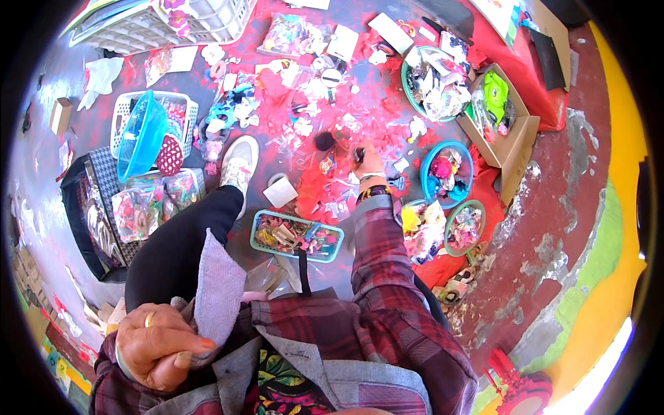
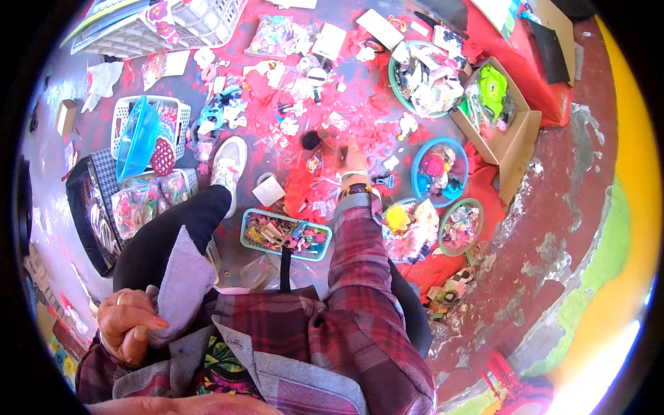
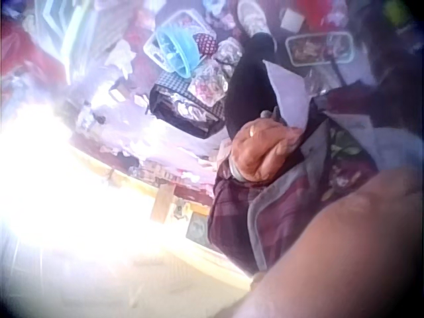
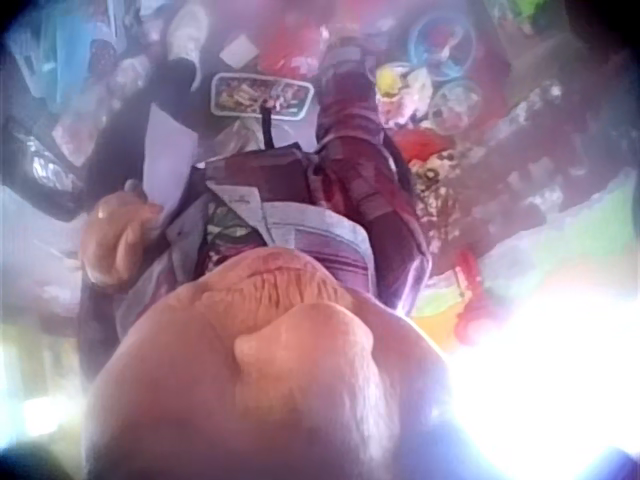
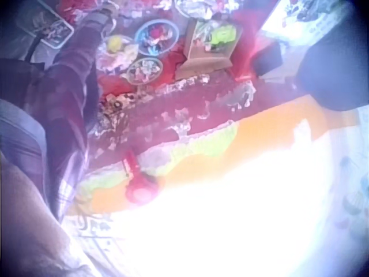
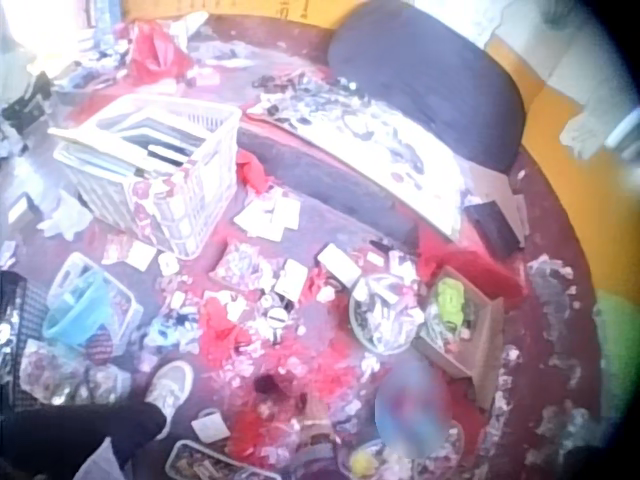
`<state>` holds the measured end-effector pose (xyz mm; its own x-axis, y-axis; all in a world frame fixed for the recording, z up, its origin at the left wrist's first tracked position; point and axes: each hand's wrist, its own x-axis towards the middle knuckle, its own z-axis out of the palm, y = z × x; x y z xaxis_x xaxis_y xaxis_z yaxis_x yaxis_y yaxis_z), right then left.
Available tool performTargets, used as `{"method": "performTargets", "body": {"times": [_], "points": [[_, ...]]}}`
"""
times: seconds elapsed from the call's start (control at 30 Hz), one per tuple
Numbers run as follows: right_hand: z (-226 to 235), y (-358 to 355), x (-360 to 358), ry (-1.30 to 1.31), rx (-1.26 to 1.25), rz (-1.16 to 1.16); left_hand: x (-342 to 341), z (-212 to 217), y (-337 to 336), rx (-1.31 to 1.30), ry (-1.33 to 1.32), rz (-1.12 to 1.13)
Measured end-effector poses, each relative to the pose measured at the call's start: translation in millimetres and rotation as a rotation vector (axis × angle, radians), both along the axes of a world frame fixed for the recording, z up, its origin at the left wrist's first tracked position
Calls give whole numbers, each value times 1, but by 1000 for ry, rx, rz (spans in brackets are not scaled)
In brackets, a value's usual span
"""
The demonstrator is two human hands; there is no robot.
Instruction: The person sits on a cluttered floor and sorts through various small items, including hair accessories and packaged goods. They pick up items one by one, wipe them with a cloth, and place them into a small green basket or onto the floor.
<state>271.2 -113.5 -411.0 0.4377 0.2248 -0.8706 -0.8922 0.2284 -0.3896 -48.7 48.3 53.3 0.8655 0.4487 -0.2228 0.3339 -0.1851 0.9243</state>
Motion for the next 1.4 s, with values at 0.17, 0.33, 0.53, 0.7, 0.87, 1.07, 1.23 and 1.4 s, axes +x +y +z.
{"method": "performTargets", "body": {"times": [0.17, 0.33, 0.53, 0.7, 0.87, 1.07, 1.23, 1.4], "points": [[47, 16, 84, -348, 97, 39, 2, -1, -1, 37, -1, -9], [90, 39, 192, -907, -665, 602, 8, -5, -1, 38, -16, 41], [115, 54, 221, -1593, -1513, 944, 19, -5, 2, 29, 8, 41], [102, 40, 224, -1580, -1499, 911, 27, -4, 8, 40, 52, 44], [108, 65, 210, -1865, -1381, 872, 32, -8, 15, 92, 38, 71], [76, 119, 212, -2121, -1184, 1061, 40, -14, 30, 68, 19, 46], [50, 191, 195, -1582, -1207, 1528, 43, -16, 35, 153, 87, 102], [25, 219, 222, -1325, -1263, 1626, 45, -24, 43, 283, 142, 140]]}}
